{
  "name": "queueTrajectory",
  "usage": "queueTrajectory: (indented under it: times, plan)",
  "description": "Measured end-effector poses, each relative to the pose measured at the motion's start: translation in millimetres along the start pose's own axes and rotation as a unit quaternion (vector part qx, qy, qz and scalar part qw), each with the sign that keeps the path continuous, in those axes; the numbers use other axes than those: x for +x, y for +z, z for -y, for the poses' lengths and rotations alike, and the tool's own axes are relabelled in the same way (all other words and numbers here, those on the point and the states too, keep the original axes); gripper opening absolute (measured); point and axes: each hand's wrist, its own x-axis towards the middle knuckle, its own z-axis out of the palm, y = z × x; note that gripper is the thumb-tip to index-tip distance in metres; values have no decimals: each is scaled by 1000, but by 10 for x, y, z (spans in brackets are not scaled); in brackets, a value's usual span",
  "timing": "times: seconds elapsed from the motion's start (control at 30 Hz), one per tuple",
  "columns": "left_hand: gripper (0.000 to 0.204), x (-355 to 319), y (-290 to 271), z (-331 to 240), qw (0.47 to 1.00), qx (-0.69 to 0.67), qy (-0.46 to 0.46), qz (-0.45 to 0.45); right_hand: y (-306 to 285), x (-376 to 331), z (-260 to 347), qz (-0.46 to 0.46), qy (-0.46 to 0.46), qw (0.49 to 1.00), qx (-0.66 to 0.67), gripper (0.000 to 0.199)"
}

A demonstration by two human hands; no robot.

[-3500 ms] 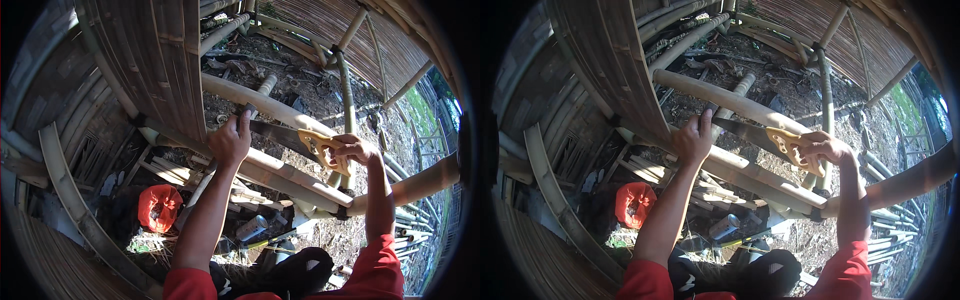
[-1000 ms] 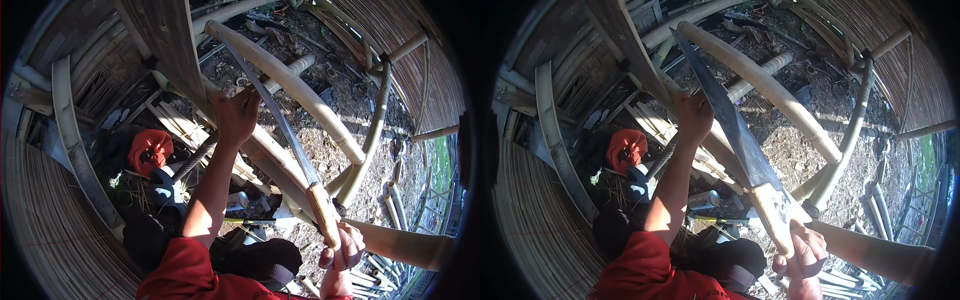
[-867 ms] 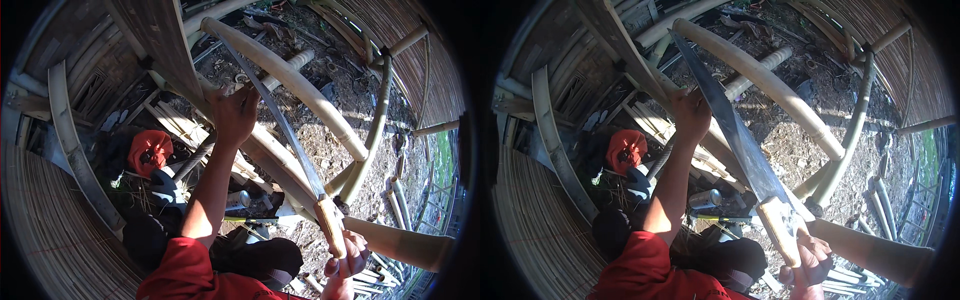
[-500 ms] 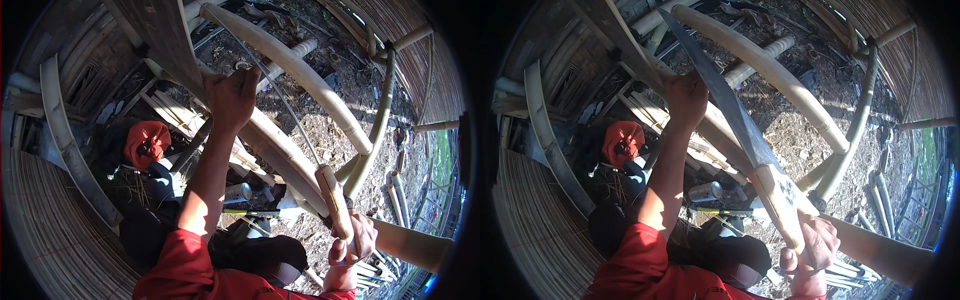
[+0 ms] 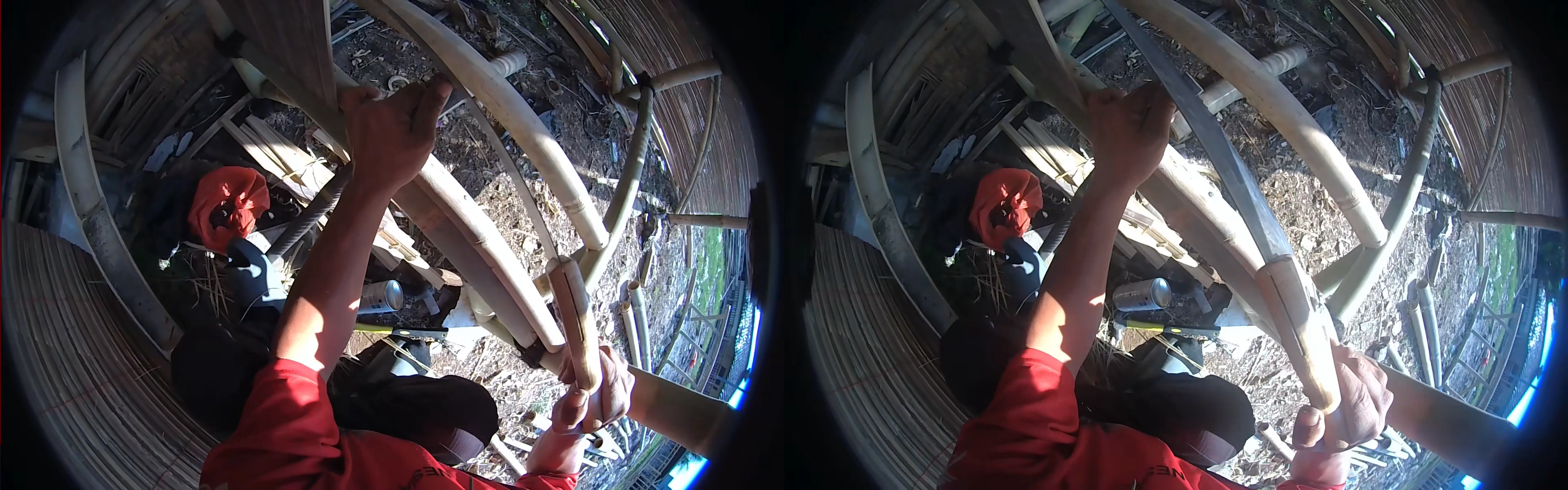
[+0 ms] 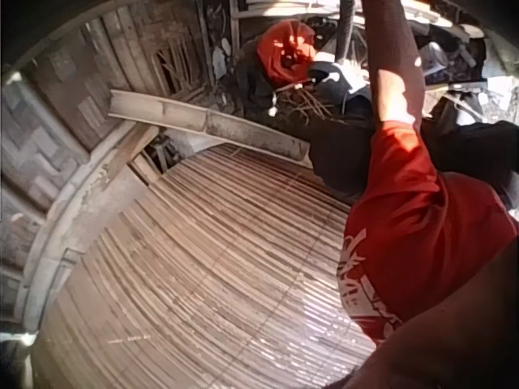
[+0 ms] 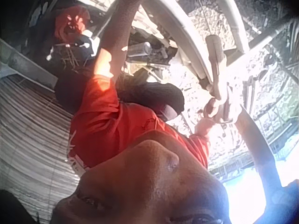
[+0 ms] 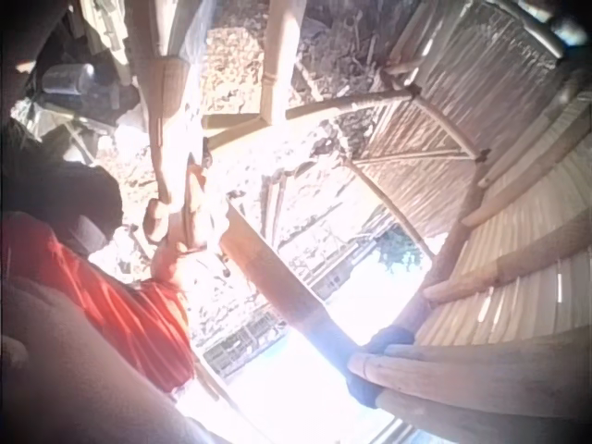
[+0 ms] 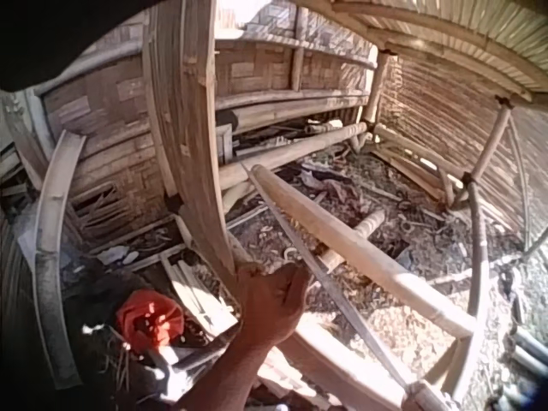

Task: The person constructs a bamboo structure by sawing bamboo slats with a hand saw, aligning them onto the frame, and securing them with nails using a hammer.

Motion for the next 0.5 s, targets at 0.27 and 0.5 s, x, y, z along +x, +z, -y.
queueTrajectory:
  times: [0.27, 0.5]
  plan:
    - [35, 20, 105, -161, 998, -7, 37, -59, -173, -268, -205, -10, -75, 997, 11, 66]
    - [39, 8, 9, -91, 999, -2, 18, -30, -77, -227, -184, -27, -70, 997, 11, 68]
